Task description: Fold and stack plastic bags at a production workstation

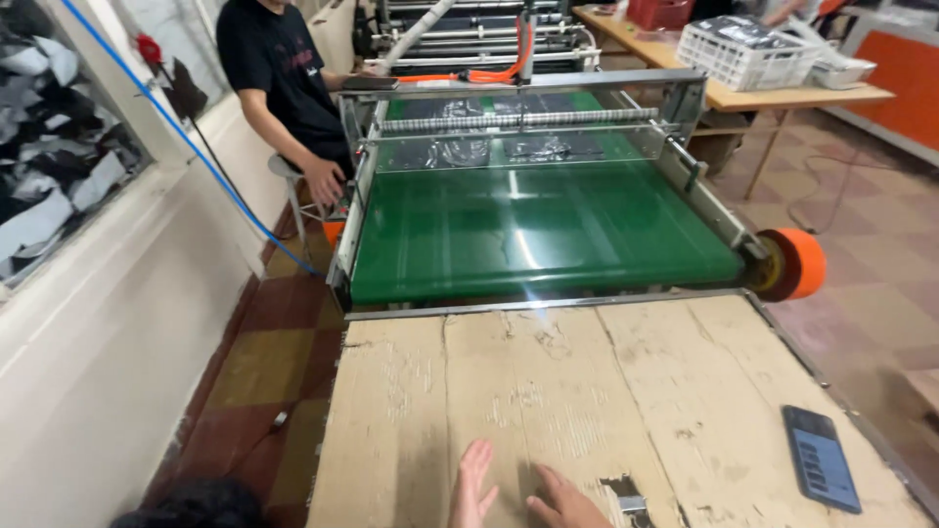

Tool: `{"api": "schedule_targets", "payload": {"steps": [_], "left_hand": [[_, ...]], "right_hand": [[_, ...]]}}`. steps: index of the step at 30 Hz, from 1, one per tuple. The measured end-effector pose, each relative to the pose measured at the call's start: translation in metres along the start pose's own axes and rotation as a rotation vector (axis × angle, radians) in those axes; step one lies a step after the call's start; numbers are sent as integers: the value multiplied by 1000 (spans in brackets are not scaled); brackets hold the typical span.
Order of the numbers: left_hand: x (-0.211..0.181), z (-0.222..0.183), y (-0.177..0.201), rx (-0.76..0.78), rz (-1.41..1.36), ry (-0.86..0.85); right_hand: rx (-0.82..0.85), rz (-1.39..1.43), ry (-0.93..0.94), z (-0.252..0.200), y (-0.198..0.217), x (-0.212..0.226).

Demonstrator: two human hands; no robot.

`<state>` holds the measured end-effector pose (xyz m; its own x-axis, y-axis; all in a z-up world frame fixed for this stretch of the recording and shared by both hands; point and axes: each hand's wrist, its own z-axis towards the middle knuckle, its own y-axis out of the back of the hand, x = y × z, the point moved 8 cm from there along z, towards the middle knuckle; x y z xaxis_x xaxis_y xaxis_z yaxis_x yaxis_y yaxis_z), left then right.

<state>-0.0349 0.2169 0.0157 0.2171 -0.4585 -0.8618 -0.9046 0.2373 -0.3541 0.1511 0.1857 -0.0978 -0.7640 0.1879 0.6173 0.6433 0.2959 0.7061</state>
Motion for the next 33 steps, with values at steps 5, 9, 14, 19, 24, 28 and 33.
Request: {"api": "schedule_targets", "payload": {"steps": [5,9,14,19,24,28,33], "left_hand": [[71,35,12,36,-64,2],[33,-15,-10,-30,-3,8],[35,-14,-14,-4,58,-47],[41,-10,-13,-32,108,-22],[50,4,-10,-28,145,-83],[71,15,-2,-37,118,-16],[91,42,11,-104,156,-162]], "right_hand": [[-33,77,36,-8,-1,4],[-74,102,137,-18,-4,22],[-94,81,203,-25,5,34],[-77,62,168,-30,4,37],[-52,264,142,-31,19,47],[-43,335,58,-23,12,41],[-30,195,37,-15,1,31]]}}
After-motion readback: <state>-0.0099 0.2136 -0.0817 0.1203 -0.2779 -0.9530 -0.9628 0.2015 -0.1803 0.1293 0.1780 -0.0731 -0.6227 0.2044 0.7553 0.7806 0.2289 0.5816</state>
